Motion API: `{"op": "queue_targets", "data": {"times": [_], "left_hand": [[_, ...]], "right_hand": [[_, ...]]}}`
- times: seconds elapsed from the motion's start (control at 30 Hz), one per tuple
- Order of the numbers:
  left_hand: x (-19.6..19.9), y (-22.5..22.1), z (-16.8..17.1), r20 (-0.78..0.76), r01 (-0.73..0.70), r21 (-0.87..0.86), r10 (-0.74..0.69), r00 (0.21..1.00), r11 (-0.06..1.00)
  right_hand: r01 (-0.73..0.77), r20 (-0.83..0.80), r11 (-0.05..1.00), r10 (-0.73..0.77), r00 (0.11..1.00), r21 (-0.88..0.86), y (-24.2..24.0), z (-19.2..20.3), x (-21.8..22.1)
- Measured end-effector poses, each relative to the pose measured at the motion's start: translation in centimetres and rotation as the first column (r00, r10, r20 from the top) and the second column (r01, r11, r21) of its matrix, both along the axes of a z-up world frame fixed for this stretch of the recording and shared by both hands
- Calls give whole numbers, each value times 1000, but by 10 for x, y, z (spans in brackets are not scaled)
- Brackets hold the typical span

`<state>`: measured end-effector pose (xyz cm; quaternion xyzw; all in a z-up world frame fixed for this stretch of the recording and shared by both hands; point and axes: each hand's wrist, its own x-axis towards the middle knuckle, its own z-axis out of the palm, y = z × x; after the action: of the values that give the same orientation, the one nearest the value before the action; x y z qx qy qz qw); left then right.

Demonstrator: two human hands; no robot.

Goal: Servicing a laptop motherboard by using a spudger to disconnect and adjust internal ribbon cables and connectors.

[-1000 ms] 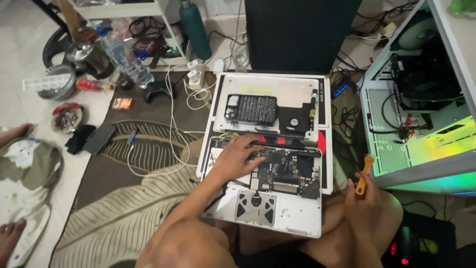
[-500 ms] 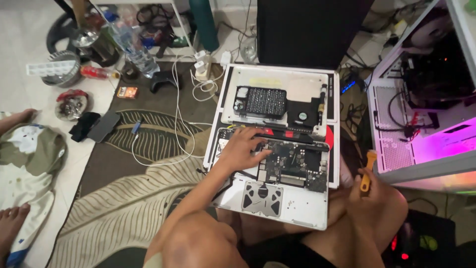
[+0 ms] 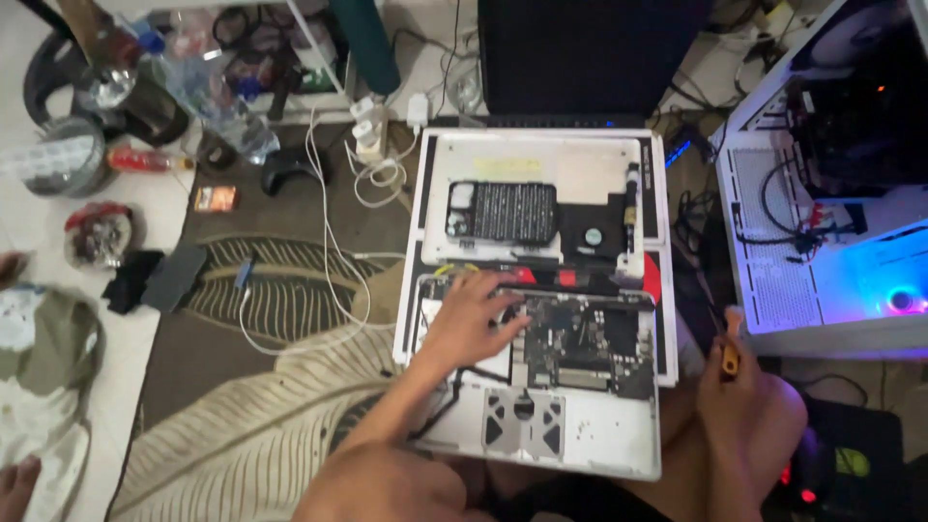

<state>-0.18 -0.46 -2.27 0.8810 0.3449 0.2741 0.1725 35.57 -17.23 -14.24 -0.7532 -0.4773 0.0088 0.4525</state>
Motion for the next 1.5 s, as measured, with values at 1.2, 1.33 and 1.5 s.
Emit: {"op": "queue_targets", "data": {"times": [1.2,1.33,1.5], "left_hand": [[0,0,17,129,19,-71,-9,992,997],[2,1,20,106,15,-40,-10,994,999],[4,1,8,3,-3,-1,3,1000,1000]], "right_hand": [[438,590,796,-129,797,-417,4,110,-34],[79,91,989,-68,994,-129,-4,136,-50],[-142,62,982,150,987,-128,21,284,-122]]}}
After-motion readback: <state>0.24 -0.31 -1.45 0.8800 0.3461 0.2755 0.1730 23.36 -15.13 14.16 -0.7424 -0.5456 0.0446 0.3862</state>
